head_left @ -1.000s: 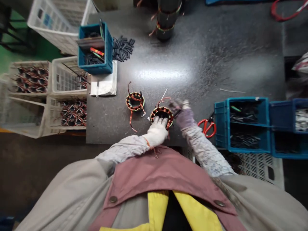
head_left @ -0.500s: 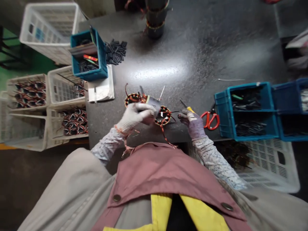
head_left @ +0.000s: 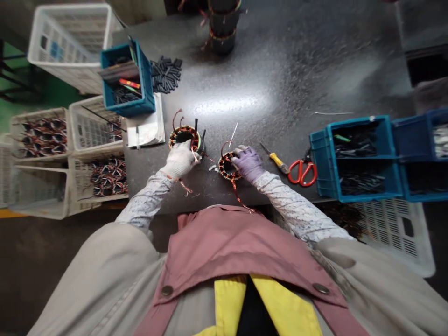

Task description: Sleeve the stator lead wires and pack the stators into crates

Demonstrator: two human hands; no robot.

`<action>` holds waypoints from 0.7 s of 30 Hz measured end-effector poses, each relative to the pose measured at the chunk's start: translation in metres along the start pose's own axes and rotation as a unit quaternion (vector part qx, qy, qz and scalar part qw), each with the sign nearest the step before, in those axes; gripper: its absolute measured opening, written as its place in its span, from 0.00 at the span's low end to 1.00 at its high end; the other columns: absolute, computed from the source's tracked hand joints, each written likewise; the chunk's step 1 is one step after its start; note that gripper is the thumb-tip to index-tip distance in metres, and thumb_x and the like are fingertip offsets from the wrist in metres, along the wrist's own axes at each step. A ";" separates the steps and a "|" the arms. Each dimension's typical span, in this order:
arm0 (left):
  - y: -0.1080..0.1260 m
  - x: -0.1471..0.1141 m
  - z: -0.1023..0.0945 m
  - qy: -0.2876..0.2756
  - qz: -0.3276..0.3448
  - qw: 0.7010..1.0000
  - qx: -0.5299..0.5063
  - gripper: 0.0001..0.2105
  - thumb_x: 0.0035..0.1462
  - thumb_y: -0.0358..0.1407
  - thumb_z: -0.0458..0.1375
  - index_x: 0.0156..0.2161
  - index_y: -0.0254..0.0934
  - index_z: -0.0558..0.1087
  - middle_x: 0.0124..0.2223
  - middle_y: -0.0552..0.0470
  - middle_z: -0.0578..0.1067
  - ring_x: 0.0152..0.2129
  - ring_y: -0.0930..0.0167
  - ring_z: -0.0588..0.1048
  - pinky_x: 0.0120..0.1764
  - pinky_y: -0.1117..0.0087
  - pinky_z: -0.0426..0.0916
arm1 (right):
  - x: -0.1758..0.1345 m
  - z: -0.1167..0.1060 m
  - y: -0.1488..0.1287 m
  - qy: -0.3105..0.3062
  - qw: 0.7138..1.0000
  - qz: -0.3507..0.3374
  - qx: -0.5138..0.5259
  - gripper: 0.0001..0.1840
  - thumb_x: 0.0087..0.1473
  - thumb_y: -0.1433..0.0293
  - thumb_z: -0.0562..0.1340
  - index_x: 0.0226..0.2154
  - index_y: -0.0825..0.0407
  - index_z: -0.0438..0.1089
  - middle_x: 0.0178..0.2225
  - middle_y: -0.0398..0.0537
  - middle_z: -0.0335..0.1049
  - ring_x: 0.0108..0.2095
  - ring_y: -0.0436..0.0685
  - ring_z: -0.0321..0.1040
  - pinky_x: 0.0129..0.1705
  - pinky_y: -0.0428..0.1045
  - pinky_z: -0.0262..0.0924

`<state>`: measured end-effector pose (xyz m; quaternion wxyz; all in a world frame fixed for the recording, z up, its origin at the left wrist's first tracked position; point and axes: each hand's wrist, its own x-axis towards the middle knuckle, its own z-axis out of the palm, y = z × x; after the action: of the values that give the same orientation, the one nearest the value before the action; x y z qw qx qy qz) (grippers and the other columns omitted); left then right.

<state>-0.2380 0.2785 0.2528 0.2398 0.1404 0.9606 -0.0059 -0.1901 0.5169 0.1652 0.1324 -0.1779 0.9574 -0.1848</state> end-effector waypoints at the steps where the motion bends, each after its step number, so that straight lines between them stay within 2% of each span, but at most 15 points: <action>1: 0.003 -0.013 -0.002 0.027 0.001 1.000 0.006 0.16 0.59 0.42 0.55 0.47 0.37 0.76 0.58 0.40 0.71 0.54 0.55 0.69 0.55 0.58 0.64 | 0.005 0.001 0.003 0.002 0.999 0.006 0.032 0.12 0.57 0.71 0.59 0.40 0.52 0.78 0.54 0.54 0.71 0.58 0.65 0.60 0.60 0.62 0.51; 4: 0.024 -0.053 0.004 0.110 0.020 0.993 -0.034 0.16 0.64 0.43 0.49 0.44 0.41 0.78 0.57 0.45 0.73 0.51 0.61 0.72 0.55 0.59 0.65 | 0.011 0.006 0.022 0.037 0.977 0.124 0.169 0.15 0.59 0.70 0.56 0.42 0.53 0.77 0.47 0.53 0.76 0.48 0.60 0.69 0.54 0.57 0.61; 6: 0.048 -0.065 0.020 0.101 0.042 0.988 -0.104 0.17 0.66 0.44 0.48 0.47 0.42 0.77 0.54 0.47 0.75 0.48 0.67 0.74 0.51 0.66 0.68 | 0.008 0.007 0.038 0.067 0.954 0.189 0.222 0.17 0.60 0.71 0.54 0.46 0.55 0.75 0.46 0.53 0.76 0.46 0.59 0.71 0.52 0.55 0.64; 8: 0.075 -0.058 0.039 0.053 0.053 0.988 -0.133 0.17 0.66 0.42 0.48 0.54 0.45 0.73 0.57 0.48 0.73 0.47 0.68 0.75 0.47 0.69 0.69 | 0.000 0.006 0.051 0.068 0.962 0.155 0.214 0.18 0.58 0.73 0.55 0.47 0.55 0.75 0.50 0.53 0.74 0.51 0.59 0.70 0.56 0.54 0.62; 10: 0.099 -0.034 0.056 0.009 0.039 0.995 -0.087 0.22 0.66 0.37 0.47 0.63 0.49 0.64 0.64 0.48 0.67 0.47 0.65 0.75 0.44 0.66 0.71 | -0.010 0.002 0.058 0.027 0.982 0.073 0.172 0.20 0.55 0.76 0.56 0.48 0.54 0.75 0.55 0.53 0.70 0.55 0.59 0.67 0.59 0.54 0.59; 12: 0.116 -0.004 0.066 -0.014 0.049 0.999 -0.018 0.25 0.66 0.32 0.42 0.66 0.50 0.59 0.67 0.45 0.61 0.49 0.62 0.73 0.44 0.61 0.70 | -0.020 -0.001 0.060 -0.027 0.992 0.004 0.122 0.24 0.54 0.78 0.56 0.52 0.54 0.73 0.58 0.53 0.67 0.56 0.60 0.65 0.60 0.55 0.58; 14: 0.126 0.022 0.067 -0.035 0.082 0.996 0.019 0.25 0.66 0.30 0.40 0.65 0.45 0.60 0.66 0.39 0.62 0.53 0.58 0.70 0.48 0.56 0.69 | -0.027 -0.003 0.059 -0.057 0.995 -0.026 0.072 0.26 0.55 0.77 0.56 0.57 0.54 0.69 0.60 0.57 0.64 0.56 0.63 0.65 0.59 0.57 0.58; 16: 0.132 0.038 0.063 -0.065 0.103 0.992 0.023 0.23 0.66 0.31 0.40 0.62 0.38 0.65 0.61 0.34 0.68 0.54 0.55 0.69 0.49 0.53 0.67 | -0.033 -0.004 0.058 -0.070 0.996 -0.042 0.028 0.28 0.57 0.74 0.58 0.60 0.55 0.65 0.62 0.60 0.61 0.57 0.66 0.63 0.58 0.59 0.58; 21: 0.151 0.051 0.055 -0.119 0.074 0.990 0.007 0.18 0.63 0.32 0.48 0.54 0.28 0.71 0.51 0.30 0.74 0.49 0.53 0.73 0.49 0.53 0.67 | -0.048 -0.004 0.060 -0.090 0.993 -0.074 -0.031 0.30 0.59 0.62 0.60 0.62 0.57 0.62 0.65 0.66 0.53 0.57 0.73 0.60 0.54 0.62 0.56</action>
<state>-0.2152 0.4328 0.1890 0.3515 0.2115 0.9119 -0.0119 -0.1653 0.5892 0.1534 0.1981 -0.2685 0.9311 -0.1474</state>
